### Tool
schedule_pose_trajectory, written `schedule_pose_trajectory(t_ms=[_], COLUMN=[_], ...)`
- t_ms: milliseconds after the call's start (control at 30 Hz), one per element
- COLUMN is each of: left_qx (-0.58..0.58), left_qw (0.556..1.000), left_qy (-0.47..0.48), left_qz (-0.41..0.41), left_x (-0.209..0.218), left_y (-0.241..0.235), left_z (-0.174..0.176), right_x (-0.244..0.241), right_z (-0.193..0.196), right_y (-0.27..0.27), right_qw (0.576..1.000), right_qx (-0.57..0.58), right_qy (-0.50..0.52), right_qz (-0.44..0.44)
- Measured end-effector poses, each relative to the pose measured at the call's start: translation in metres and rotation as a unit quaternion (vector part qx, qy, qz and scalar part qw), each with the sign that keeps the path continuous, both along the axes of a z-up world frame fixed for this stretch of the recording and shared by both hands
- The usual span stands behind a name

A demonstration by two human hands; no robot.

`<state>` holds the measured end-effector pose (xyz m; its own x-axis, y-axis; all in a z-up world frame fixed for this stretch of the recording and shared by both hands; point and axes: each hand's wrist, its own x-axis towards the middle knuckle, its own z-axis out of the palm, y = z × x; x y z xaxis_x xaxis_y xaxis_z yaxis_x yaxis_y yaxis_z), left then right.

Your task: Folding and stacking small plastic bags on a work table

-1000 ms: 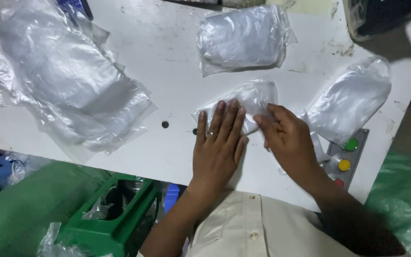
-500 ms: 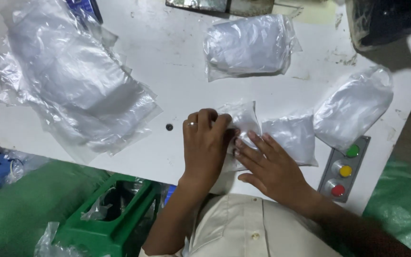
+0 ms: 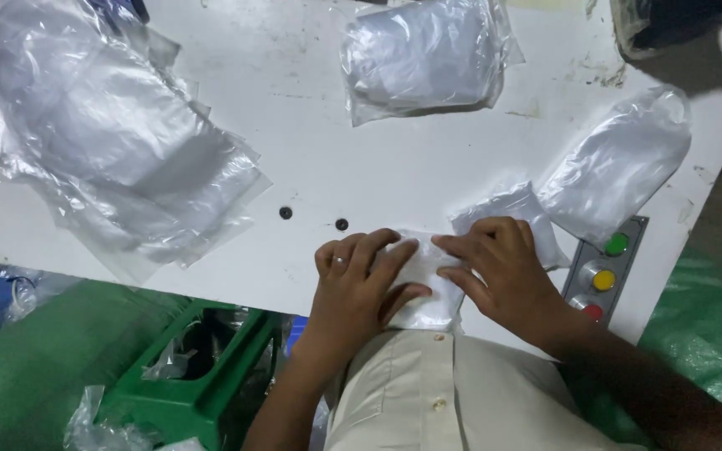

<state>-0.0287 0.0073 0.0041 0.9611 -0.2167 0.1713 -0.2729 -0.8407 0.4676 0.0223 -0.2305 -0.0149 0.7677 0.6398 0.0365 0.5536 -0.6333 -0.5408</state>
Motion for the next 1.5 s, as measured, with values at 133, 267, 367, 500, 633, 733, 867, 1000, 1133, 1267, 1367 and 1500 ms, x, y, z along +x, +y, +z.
schedule_pose_trajectory(t_ms=[133, 267, 367, 500, 633, 733, 867, 1000, 1133, 1267, 1367, 1500], left_qx=[0.059, 0.016, -0.006, 0.004, 0.019, 0.037, -0.063, -0.009, 0.022, 0.014, 0.029, 0.033], left_qw=[0.996, 0.987, 0.989, 0.991, 0.994, 0.998, 0.997, 0.999, 0.999, 0.998, 0.995, 0.989], left_qy=[-0.026, -0.017, 0.013, 0.012, 0.006, -0.043, 0.038, 0.042, 0.044, 0.057, 0.084, 0.088], left_qz=[0.058, 0.159, 0.148, 0.133, 0.103, 0.021, 0.004, 0.005, 0.023, 0.029, 0.046, 0.112], left_x=[0.005, 0.025, 0.025, 0.026, 0.019, 0.012, -0.007, -0.004, -0.012, -0.013, -0.012, -0.012], left_y=[0.000, -0.002, -0.006, -0.012, -0.015, -0.014, -0.010, -0.009, -0.007, -0.009, -0.015, -0.021], left_z=[-0.017, 0.001, -0.001, -0.004, -0.018, -0.013, -0.006, 0.003, -0.005, 0.003, 0.013, 0.010], right_x=[-0.012, -0.017, -0.014, -0.019, -0.019, -0.018, -0.012, -0.004, -0.002, 0.004, 0.007, 0.005], right_z=[0.004, 0.014, 0.015, 0.009, 0.003, 0.009, -0.016, 0.003, -0.010, -0.001, 0.009, 0.012], right_y=[0.004, 0.012, 0.010, 0.004, 0.013, -0.003, -0.006, 0.000, -0.001, 0.004, 0.009, 0.016], right_qw=[0.981, 0.955, 0.977, 0.972, 0.977, 0.992, 0.999, 0.998, 0.998, 0.997, 0.995, 0.995], right_qx=[0.048, -0.059, 0.002, 0.006, 0.094, 0.114, 0.008, -0.034, -0.031, -0.037, -0.012, -0.044], right_qy=[-0.189, -0.207, -0.114, -0.163, -0.115, -0.061, -0.044, -0.031, -0.023, -0.040, -0.070, -0.074], right_qz=[0.019, 0.204, 0.180, 0.169, 0.153, 0.018, -0.007, 0.038, 0.051, 0.062, 0.072, 0.048])
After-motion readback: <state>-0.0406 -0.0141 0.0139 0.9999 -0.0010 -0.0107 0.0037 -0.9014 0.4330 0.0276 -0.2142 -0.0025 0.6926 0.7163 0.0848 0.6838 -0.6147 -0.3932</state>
